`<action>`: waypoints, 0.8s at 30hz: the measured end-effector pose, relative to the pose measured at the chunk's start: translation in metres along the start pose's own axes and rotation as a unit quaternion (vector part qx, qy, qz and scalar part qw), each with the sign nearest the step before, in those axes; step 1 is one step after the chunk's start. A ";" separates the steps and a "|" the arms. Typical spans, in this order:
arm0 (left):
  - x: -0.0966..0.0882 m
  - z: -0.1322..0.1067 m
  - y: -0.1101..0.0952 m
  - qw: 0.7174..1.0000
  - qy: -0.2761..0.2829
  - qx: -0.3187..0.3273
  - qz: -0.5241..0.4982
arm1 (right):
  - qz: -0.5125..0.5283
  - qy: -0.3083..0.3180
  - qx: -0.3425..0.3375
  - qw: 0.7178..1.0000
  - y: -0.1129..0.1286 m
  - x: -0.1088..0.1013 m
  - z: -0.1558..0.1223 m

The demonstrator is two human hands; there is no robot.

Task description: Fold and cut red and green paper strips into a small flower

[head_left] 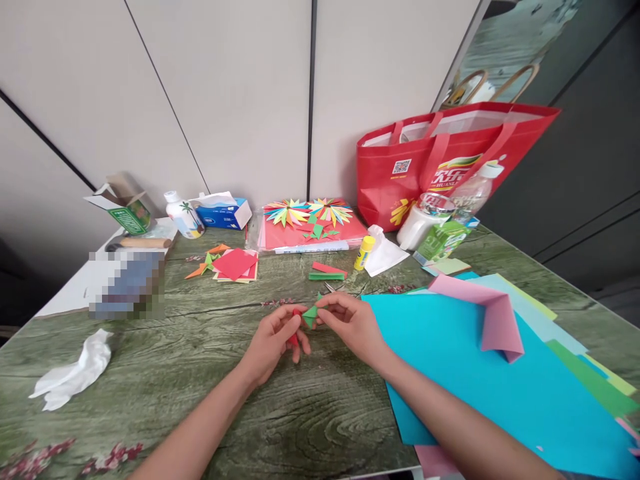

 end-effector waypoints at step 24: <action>-0.005 0.000 0.010 0.998 -0.026 -0.005 0.061 | 0.061 0.001 0.048 0.997 -0.008 -0.003 0.002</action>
Point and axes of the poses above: each hand's wrist, its own z-axis towards the middle knuckle, its own x-axis out of the palm, y = z × x, the point moved 9 cm from there along z, towards the middle knuckle, and after that the axes turned 13 degrees about x, right-handed, at the moved point
